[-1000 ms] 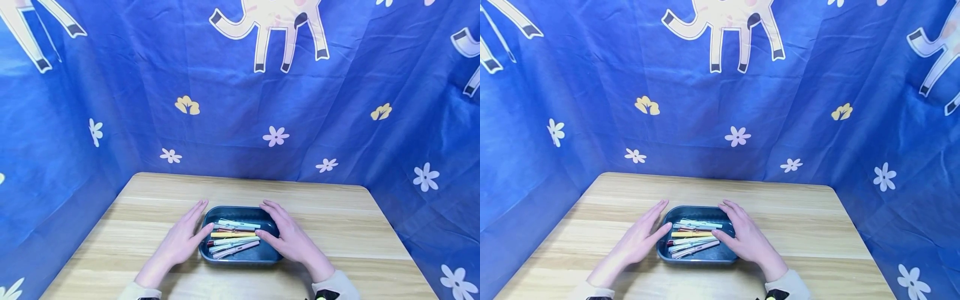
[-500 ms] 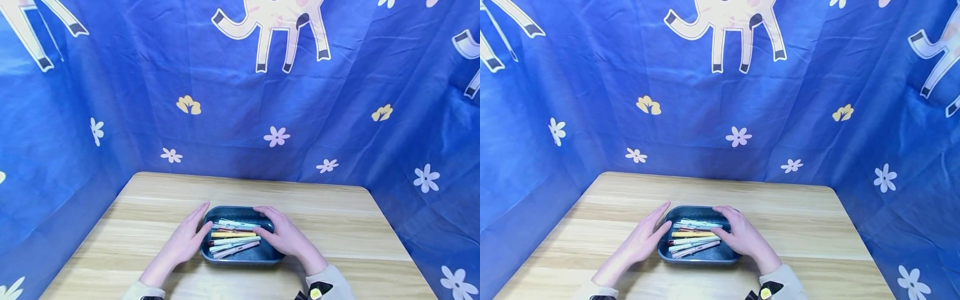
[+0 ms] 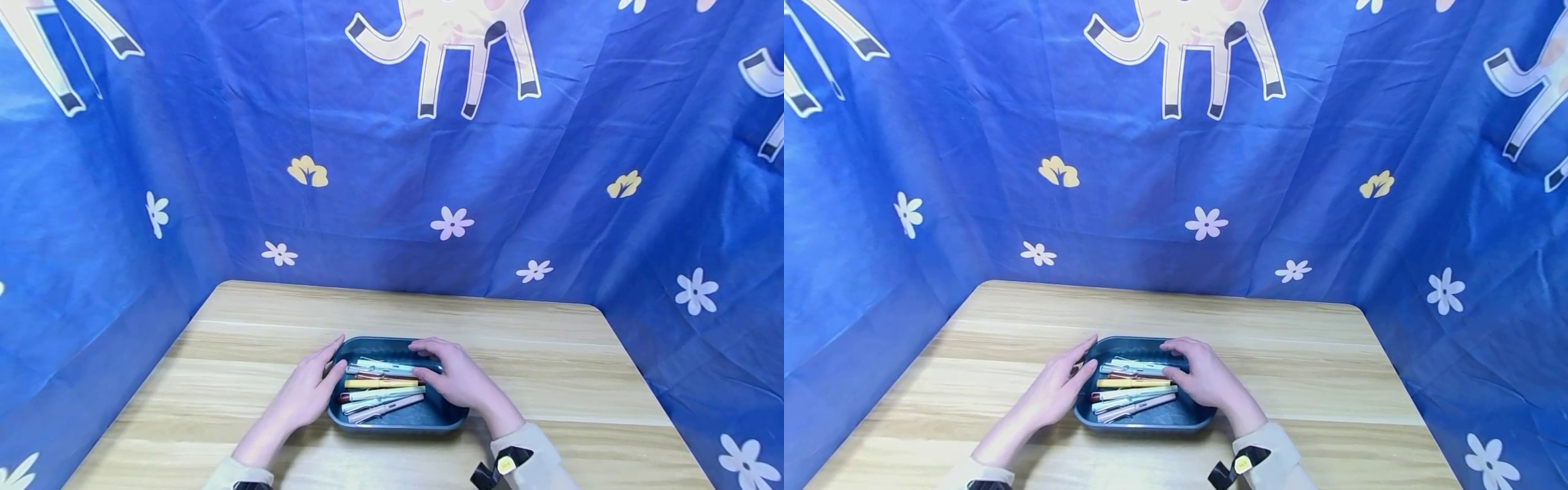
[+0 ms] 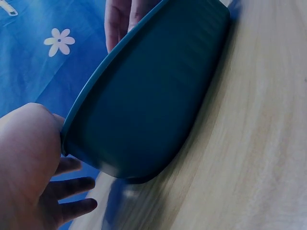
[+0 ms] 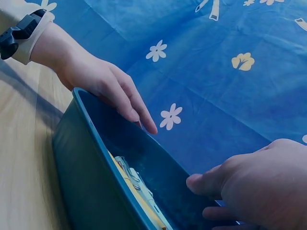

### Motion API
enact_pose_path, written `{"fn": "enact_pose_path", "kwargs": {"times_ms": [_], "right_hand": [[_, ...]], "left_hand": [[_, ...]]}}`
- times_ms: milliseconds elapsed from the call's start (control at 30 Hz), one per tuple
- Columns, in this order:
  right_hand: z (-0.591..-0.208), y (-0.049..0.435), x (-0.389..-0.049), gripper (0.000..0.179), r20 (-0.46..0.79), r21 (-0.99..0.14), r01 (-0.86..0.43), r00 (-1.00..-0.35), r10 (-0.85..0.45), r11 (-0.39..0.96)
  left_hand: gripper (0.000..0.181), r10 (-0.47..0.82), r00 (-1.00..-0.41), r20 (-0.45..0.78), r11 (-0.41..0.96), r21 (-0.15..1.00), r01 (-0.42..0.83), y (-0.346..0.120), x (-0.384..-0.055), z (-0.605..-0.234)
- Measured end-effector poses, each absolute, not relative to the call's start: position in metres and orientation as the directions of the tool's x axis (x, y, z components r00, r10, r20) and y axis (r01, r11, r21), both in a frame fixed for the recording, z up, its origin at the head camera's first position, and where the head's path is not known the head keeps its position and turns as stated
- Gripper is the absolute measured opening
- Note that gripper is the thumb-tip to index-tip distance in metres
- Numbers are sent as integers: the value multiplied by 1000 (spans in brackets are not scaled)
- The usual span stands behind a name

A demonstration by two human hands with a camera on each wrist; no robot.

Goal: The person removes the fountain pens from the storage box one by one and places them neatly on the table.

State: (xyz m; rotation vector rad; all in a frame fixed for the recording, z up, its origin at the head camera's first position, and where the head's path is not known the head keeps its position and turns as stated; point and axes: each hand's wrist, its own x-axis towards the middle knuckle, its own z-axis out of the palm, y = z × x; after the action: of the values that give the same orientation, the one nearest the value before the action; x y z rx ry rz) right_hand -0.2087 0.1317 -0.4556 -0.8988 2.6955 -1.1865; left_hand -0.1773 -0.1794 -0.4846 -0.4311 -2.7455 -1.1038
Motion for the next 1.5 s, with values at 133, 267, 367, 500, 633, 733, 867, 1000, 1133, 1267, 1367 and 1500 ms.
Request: {"fn": "enact_pose_path", "kwargs": {"times_ms": [133, 267, 367, 500, 633, 733, 867, 1000, 1133, 1267, 1367, 1500], "right_hand": [[-459, 128, -212, 38, 142, -700, -468, -831, -537, 539], [-463, 125, -215, 36, 110, -735, -432, -837, -536, 523], [-464, 123, -217, 35, 91, -758, -403, -844, -529, 513], [-464, 120, -218, 34, 78, -778, -379, -850, -522, 501], [-466, 117, -219, 34, 80, -788, -375, -849, -522, 489], [-468, 115, -221, 33, 81, -781, -382, -847, -526, 495], [-470, 111, -224, 32, 74, -770, -382, -849, -523, 511], [-474, 109, -227, 31, 70, -758, -378, -857, -511, 531], [-478, 107, -228, 29, 73, -757, -376, -861, -503, 535], [-482, 105, -229, 28, 73, -747, -378, -864, -497, 547], [-485, 103, -230, 26, 75, -716, -395, -863, -499, 576], [-488, 101, -232, 25, 75, -666, -423, -858, -509, 614]], "left_hand": [[53, 212, -946, 243, 675, 664, 322, -180, -178, -485], [53, 212, -946, 244, 663, 675, 323, -179, -177, -487], [53, 209, -946, 248, 658, 680, 324, -179, -177, -487], [53, 202, -949, 244, 652, 689, 316, -179, -176, -487], [53, 198, -952, 233, 645, 701, 306, -178, -177, -488], [53, 195, -956, 219, 635, 714, 294, -178, -176, -489], [53, 177, -965, 194, 622, 737, 262, -178, -174, -490], [53, 162, -970, 181, 613, 752, 243, -177, -174, -492], [52, 157, -973, 171, 602, 764, 231, -176, -174, -493], [52, 148, -975, 169, 598, 769, 224, -176, -174, -493], [52, 145, -976, 165, 599, 770, 219, -175, -175, -492], [52, 143, -977, 156, 602, 770, 211, -175, -175, -492]]}}
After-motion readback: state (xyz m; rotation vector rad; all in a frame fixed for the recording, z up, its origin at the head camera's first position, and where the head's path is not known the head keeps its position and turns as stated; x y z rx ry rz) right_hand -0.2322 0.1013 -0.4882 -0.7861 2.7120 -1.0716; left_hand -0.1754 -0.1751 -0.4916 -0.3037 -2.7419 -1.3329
